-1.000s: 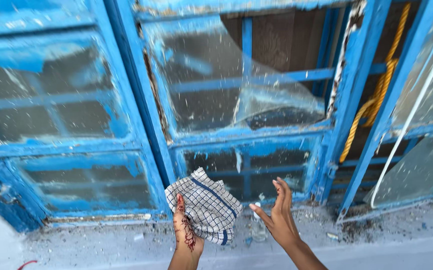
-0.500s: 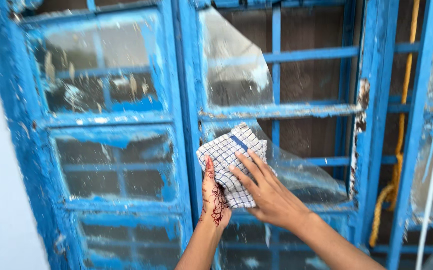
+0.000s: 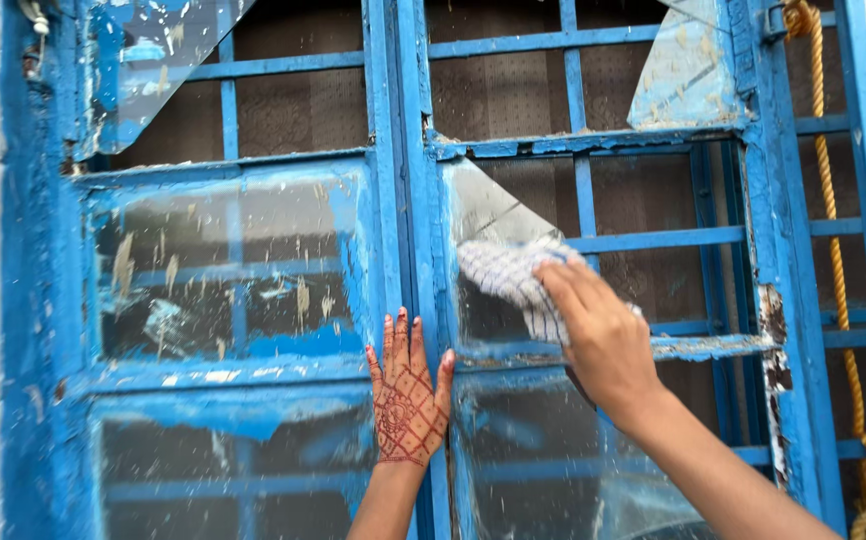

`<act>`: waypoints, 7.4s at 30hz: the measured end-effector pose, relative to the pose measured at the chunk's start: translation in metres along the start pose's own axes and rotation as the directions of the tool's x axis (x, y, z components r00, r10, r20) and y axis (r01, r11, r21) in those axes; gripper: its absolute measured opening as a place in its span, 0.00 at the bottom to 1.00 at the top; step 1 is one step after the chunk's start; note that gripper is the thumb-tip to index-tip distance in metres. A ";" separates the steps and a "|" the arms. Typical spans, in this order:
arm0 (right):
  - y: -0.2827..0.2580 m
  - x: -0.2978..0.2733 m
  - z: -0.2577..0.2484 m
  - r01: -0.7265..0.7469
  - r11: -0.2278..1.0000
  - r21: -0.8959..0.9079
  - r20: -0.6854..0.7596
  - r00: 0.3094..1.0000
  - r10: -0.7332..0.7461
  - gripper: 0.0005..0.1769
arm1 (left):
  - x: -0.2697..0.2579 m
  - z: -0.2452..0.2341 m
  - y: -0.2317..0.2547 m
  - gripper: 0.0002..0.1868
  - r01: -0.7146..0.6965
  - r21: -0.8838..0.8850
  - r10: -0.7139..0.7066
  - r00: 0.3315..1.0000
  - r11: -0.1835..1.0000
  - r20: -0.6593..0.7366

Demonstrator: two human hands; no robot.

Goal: The person sprays liquid on a glass window pane and wipes the surface with a checkered cloth, repeating the action across different sections of the blue-framed window.

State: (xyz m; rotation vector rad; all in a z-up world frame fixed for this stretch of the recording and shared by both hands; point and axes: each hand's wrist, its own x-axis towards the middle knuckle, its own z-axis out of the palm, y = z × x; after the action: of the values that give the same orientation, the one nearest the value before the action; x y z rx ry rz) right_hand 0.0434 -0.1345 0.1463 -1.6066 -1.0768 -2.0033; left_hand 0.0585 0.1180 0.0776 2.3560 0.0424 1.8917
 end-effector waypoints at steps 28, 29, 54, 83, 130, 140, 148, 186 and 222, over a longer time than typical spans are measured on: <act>0.019 -0.017 0.113 0.188 0.980 -0.067 0.495 0.859 -0.130 0.48 | -0.006 0.045 -0.024 0.38 -0.193 0.109 0.204 0.973 0.975 -0.108; 0.017 -0.029 0.105 0.212 0.977 -0.018 0.519 0.837 -0.172 0.48 | -0.006 0.043 -0.024 0.39 -0.192 0.107 0.203 0.974 0.976 -0.102; 0.022 -0.028 0.088 0.123 0.990 -0.074 0.691 0.722 -0.039 0.62 | -0.006 0.038 -0.021 0.41 -0.180 0.112 0.187 0.981 0.977 -0.053; 0.057 -0.015 0.128 0.064 0.991 -0.119 0.411 0.911 -0.010 0.52 | -0.010 0.039 -0.024 0.39 -0.183 0.104 0.193 0.977 0.978 -0.094; 0.053 -0.019 0.076 0.110 0.994 0.028 0.738 0.668 -0.095 0.59 | -0.012 0.037 -0.025 0.40 -0.195 0.105 0.206 0.974 0.975 -0.100; 0.066 0.004 0.123 0.170 0.985 -0.027 0.461 0.877 -0.139 0.56 | -0.015 0.039 -0.024 0.40 -0.192 0.097 0.202 0.974 0.977 -0.101; 0.058 0.065 0.171 -0.138 0.989 -0.044 0.181 0.973 0.144 0.44 | -0.012 0.035 -0.025 0.40 -0.207 0.078 0.214 0.970 0.975 -0.111; 0.096 0.007 0.126 -0.337 0.941 -0.030 0.355 0.876 0.325 0.43 | -0.020 0.038 -0.024 0.36 -0.189 0.145 0.196 0.980 0.971 -0.035; 0.092 0.042 0.142 -0.028 0.977 -0.209 0.401 0.909 0.112 0.52 | -0.023 0.049 -0.029 0.33 -0.182 0.195 0.204 0.974 0.964 -0.098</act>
State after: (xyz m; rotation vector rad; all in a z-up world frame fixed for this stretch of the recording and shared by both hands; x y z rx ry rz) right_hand 0.1889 -0.0809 0.2266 -2.2139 -0.9561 -1.8160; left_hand 0.1030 0.1411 0.0419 2.4420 -0.0022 2.2063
